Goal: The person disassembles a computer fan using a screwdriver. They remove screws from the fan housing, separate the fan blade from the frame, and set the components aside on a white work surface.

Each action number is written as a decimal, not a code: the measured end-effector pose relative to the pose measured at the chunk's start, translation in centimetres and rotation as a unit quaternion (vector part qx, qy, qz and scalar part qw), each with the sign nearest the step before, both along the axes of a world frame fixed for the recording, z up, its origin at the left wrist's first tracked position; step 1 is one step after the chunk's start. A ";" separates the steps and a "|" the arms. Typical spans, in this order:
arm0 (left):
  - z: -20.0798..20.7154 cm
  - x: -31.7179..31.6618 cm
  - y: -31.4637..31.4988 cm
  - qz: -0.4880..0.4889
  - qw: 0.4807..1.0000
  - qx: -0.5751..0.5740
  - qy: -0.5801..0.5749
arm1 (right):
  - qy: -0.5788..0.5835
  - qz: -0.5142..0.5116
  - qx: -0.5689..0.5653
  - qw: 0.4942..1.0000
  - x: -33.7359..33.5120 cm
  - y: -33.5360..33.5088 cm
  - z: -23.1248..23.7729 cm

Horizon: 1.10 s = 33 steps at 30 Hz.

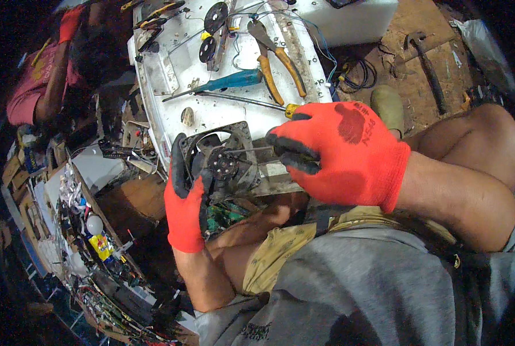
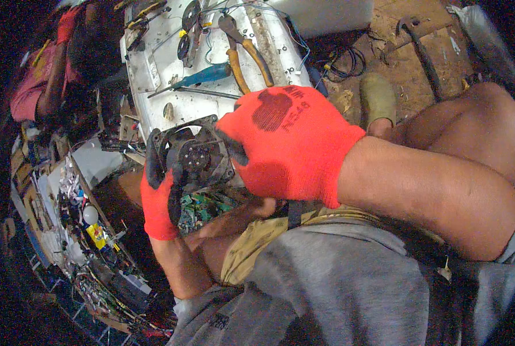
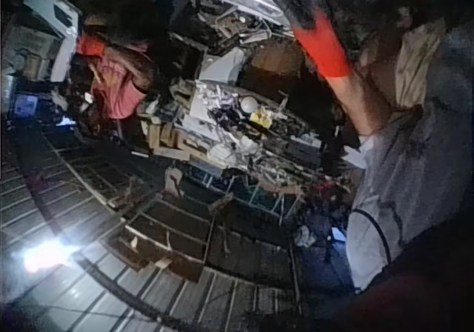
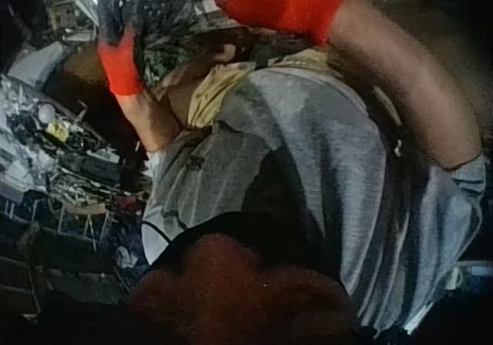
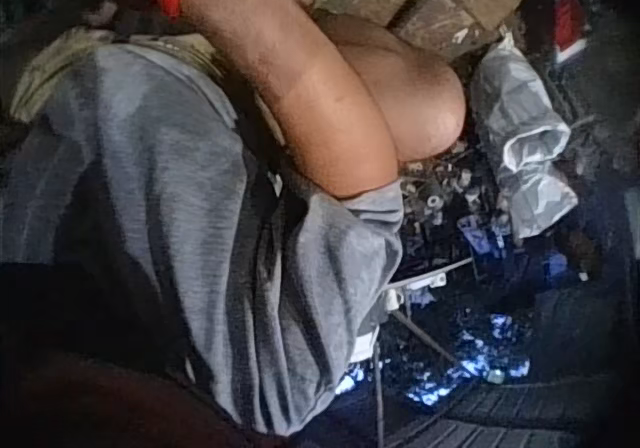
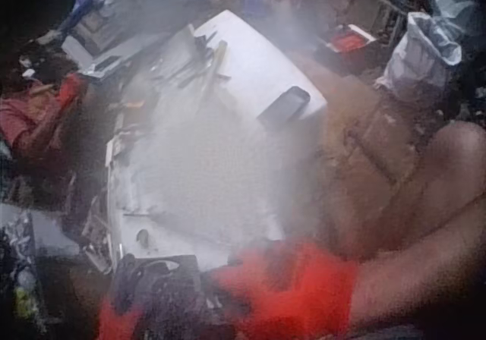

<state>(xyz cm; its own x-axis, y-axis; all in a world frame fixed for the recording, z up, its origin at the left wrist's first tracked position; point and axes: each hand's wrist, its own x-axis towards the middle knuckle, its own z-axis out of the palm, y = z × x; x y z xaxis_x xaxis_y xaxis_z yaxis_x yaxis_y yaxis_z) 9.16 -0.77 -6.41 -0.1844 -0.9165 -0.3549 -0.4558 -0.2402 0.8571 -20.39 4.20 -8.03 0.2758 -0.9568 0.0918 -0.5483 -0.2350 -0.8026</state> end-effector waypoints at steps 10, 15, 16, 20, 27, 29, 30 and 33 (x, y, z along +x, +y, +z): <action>-0.2 0.4 0.1 0.003 1.000 -0.001 -0.010 | 0.098 0.043 0.014 0.994 0.8 1.0 0.2; -0.1 0.2 0.0 0.018 1.000 0.014 -0.011 | 0.106 0.052 -0.012 0.993 0.8 0.9 0.2; 0.0 0.2 0.1 0.025 0.999 0.024 -0.008 | 0.113 0.056 -0.006 0.992 0.9 1.0 0.2; 0.0 0.0 0.3 0.022 1.000 0.019 -0.010 | 0.156 0.086 -0.080 0.981 1.3 1.7 0.4; -0.6 -0.2 0.1 0.004 1.000 -0.027 -0.003 | 0.032 0.043 0.060 0.997 1.0 -0.4 -0.3; -0.6 -0.3 0.1 -0.006 0.999 -0.031 0.012 | -0.084 0.007 0.192 0.978 0.1 -1.4 -0.6; -0.6 -0.3 0.1 -0.003 0.999 -0.020 0.029 | -0.132 -0.033 0.281 0.950 0.0 -1.4 -0.6; -0.3 0.0 0.2 0.000 1.000 0.001 0.026 | -0.132 -0.027 0.319 0.938 -0.2 -1.4 -0.5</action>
